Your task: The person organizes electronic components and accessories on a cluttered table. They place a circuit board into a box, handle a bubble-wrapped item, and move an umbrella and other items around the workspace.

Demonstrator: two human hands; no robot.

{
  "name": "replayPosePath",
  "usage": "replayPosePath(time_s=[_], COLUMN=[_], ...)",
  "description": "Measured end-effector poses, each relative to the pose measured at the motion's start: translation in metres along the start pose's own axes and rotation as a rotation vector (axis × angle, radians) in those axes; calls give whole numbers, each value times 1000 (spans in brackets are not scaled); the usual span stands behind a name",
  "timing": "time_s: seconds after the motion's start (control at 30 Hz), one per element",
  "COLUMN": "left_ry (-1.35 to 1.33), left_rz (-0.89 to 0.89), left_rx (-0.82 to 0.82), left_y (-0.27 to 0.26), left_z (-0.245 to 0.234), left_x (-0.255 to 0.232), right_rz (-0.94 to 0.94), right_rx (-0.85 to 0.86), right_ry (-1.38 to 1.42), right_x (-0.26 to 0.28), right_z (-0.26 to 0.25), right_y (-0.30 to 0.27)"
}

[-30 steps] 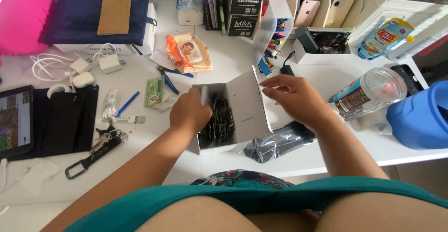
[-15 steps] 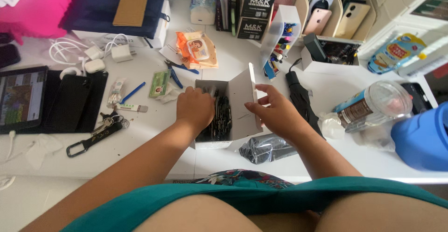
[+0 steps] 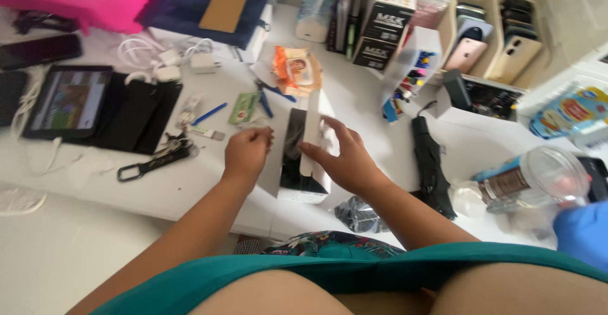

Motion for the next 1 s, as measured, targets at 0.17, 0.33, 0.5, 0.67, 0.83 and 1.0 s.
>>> replayPosePath(time_s=[0.17,0.33,0.5,0.67,0.83,1.0], left_ry=[-194,-5,113,133,195,265], left_rz=[-160,-239,-197,-216,-127,267], left_rx=[96,99,95,145,271,467], left_y=[-25,-40,-38,-25,-12,-22], left_z=[-13,-32,-55,-71,-71,-57], left_x=[12,-7,-18,-14,-10,-20], right_rz=[187,235,299,328,105,340], right_rx=[91,155,166,118,-28,-28], right_ry=[-76,-426,-604,-665,-291,401], right_x=[7,24,50,45,6,-34], right_z=[26,43,47,59,52,12], right_y=[22,23,8,9,26,11])
Point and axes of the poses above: each hand's wrist, its own y-axis towards the middle knuckle, its own z-axis out of the palm, x = y × z, the point moved 3 cm from there along y, towards the middle knuckle, and after that the axes turned 6 degrees about -x, right-handed, at the moved point
